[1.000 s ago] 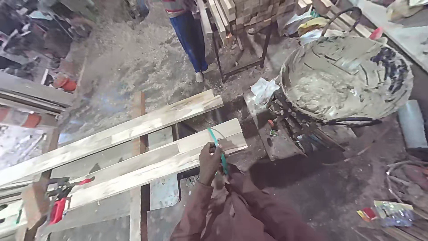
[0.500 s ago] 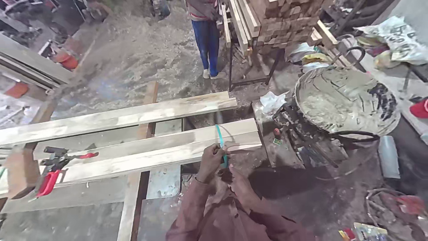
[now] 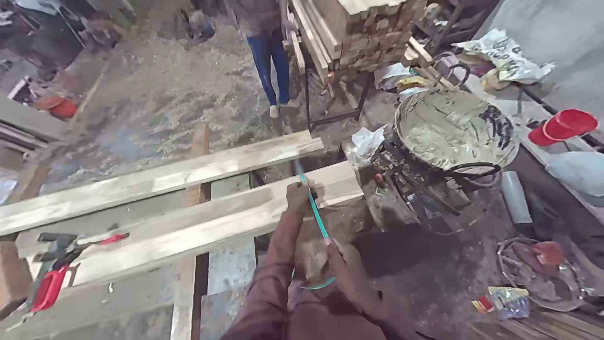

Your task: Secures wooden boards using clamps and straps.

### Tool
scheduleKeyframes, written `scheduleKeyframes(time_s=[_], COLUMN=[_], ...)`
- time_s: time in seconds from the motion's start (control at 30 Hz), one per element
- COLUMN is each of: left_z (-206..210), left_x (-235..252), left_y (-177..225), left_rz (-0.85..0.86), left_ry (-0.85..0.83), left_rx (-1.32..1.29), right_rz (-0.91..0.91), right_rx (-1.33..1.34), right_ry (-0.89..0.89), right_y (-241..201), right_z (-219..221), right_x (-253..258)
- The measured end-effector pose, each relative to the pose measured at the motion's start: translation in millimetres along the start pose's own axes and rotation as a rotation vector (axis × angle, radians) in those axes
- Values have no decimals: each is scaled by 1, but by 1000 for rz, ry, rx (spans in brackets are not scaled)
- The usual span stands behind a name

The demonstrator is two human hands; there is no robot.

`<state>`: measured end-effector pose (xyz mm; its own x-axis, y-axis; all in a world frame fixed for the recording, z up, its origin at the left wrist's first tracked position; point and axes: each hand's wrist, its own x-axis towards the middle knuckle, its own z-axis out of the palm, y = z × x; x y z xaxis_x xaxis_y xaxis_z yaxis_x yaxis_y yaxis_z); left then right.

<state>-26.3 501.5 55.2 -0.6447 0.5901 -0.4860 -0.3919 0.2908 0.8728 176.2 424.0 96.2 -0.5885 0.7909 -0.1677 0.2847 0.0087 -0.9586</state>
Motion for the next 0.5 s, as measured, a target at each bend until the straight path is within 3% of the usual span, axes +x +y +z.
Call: scheduleKeyframes(time_s=[0.07, 0.1, 0.2, 0.3, 0.5], left_z=[-8, -17, -27, -26, -29], left_x=[8, 3, -2, 2, -2], left_y=[10, 14, 32, 35, 30], left_rz=[49, 80, 120, 95, 64], left_ry=[-21, -15, -40, -134, -199], left_rx=[227, 454, 992, 1054, 1013], right_rz=[31, 132, 626, 877, 875], right_rx=[75, 232, 720, 950, 1135], right_ry=[-54, -109, -173, -69, 92], right_y=[5, 12, 44, 100, 119], right_z=[-7, -4, 11, 35, 60], right_x=[7, 9, 42, 91, 139])
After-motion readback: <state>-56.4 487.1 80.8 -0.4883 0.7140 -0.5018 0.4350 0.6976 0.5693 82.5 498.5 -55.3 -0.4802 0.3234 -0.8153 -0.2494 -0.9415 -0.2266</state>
